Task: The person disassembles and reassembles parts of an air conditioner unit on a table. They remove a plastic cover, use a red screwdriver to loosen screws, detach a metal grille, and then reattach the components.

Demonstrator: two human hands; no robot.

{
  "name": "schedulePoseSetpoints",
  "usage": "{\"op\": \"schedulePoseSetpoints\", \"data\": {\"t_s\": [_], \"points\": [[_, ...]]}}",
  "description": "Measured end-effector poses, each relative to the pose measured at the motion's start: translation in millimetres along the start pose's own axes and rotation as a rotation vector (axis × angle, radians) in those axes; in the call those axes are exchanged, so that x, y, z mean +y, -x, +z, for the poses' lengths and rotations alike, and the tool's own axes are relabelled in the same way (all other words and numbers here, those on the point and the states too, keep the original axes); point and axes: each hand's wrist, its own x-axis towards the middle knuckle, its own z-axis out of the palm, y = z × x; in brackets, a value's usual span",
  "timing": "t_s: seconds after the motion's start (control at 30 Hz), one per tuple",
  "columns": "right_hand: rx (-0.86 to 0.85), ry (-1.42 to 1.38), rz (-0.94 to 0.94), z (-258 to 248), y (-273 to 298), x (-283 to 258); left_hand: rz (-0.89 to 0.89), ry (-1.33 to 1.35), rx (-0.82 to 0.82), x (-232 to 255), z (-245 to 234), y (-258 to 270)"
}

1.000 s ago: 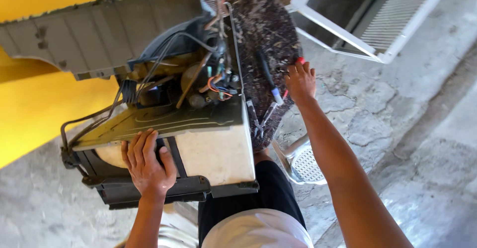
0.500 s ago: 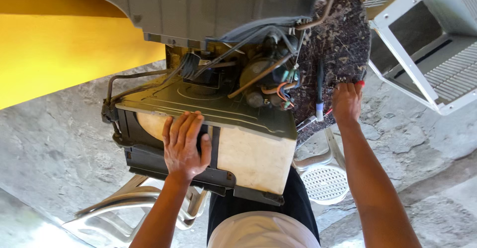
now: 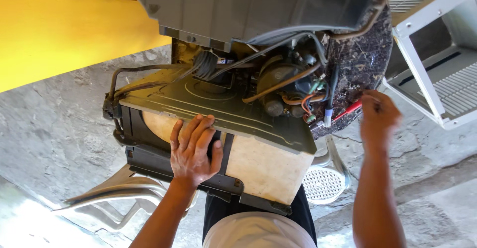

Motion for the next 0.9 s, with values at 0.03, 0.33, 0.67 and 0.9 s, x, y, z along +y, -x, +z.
{"op": "schedulePoseSetpoints", "data": {"t_s": [0.03,0.33,0.67,0.9], "points": [[-0.013,-0.155,0.036,-6.4,13.1,-37.2,0.003,-0.001,0.001,-1.0,0.1,-0.1],[-0.923,-0.001,-0.176,99.1,79.4,-248.4,0.015,0.023,0.007,-4.8,-1.6,2.7],[-1.015,0.093,0.022,140.9,80.2,-241.3,0.001,0.065,0.009,-8.4,0.2,8.5],[-1.008,0.096,-0.06,139.7,81.2,-240.5,-0.01,0.072,0.027,-8.1,-0.7,7.9]]}}
